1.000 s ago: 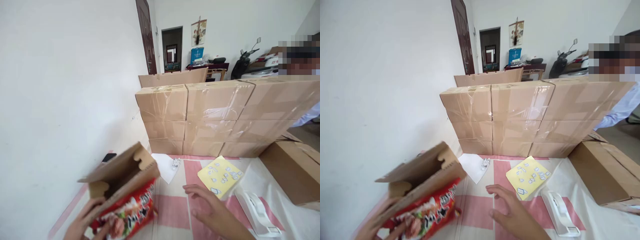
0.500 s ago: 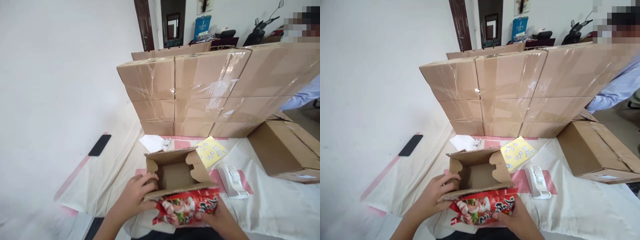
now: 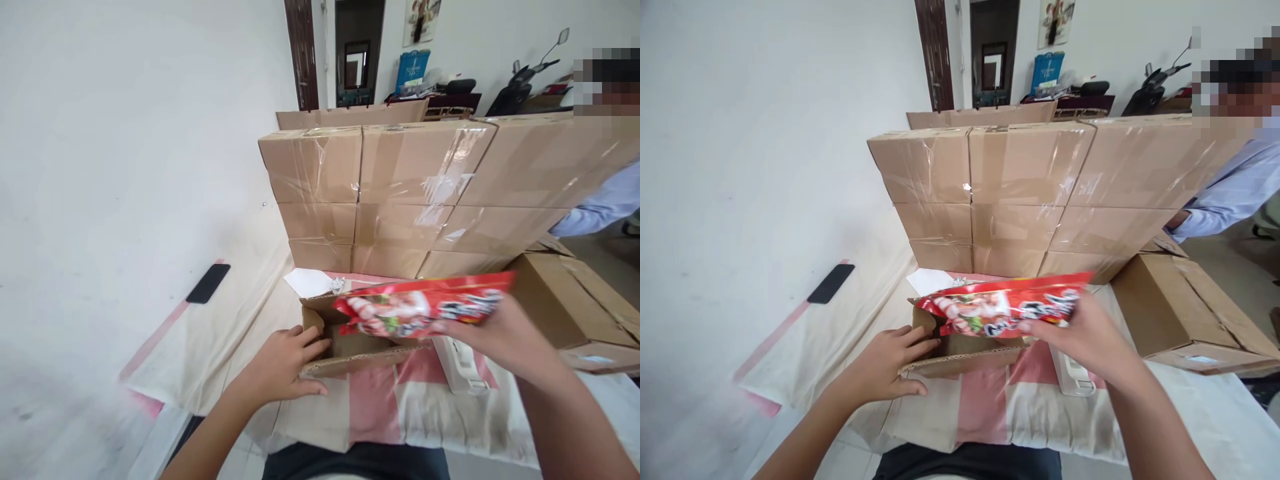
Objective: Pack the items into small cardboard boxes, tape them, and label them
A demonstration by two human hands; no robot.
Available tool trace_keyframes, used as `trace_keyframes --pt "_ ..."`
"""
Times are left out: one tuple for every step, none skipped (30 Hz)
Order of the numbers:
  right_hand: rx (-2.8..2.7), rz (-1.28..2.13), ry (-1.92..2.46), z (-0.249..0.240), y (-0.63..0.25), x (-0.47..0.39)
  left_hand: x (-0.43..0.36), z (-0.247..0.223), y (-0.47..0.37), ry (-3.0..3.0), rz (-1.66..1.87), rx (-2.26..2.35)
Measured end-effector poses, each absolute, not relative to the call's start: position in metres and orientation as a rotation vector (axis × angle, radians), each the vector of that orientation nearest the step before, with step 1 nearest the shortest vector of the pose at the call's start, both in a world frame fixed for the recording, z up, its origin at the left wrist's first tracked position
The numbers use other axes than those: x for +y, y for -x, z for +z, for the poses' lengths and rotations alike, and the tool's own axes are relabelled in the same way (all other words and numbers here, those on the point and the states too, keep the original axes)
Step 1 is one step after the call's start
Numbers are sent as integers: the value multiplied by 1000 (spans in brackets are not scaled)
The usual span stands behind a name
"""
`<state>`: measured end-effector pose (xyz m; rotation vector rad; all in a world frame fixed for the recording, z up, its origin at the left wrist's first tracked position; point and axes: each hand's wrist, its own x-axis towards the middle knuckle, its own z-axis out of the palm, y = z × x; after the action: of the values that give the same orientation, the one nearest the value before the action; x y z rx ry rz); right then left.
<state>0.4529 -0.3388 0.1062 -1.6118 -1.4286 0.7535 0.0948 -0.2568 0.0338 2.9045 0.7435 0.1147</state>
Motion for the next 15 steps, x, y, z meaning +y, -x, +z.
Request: trace_keyframes --pt "-1514 846 1584 110 -439 -324 -257 34 -94 -2900 124 729" --pt "-1580 904 1546 110 -426 -310 -257 33 -93 -2897 147 704" --pt "-1635 954 1512 107 -415 -299 -257 31 -91 -2889 182 677" --pt "-1669 1003 1469 101 -407 -291 -258 28 -87 -2874 233 654" --pt "-1682 1051 1428 94 -402 -286 -258 23 -82 -2851 299 644" --pt "-1678 1099 1395 86 -399 -282 -259 18 -78 -2820 379 650" --pt "-1664 1147 1373 79 -397 -281 -260 11 -73 -2782 469 670" --pt "-1659 1189 1360 74 -396 -281 -260 5 -68 -2734 566 696" --pt "-1667 1213 1359 70 -396 -282 -261 -3 -64 -2675 665 719" --pt "-1699 1232 1363 68 -395 -283 -262 -10 -61 -2606 769 726" --pt "-1753 1250 1363 67 -394 -284 -262 -17 -60 -2530 880 713" --pt "-1818 1267 1360 68 -393 -285 -262 -24 -59 -2454 999 685" --pt "-1883 1275 1363 70 -391 -286 -262 -30 -59 -2390 1117 652" --pt "-1938 1269 1381 72 -388 -286 -262 -37 -60 -2342 1225 624" --pt "-1980 1249 1412 74 -385 -286 -262 -42 -61 -2311 1315 611"
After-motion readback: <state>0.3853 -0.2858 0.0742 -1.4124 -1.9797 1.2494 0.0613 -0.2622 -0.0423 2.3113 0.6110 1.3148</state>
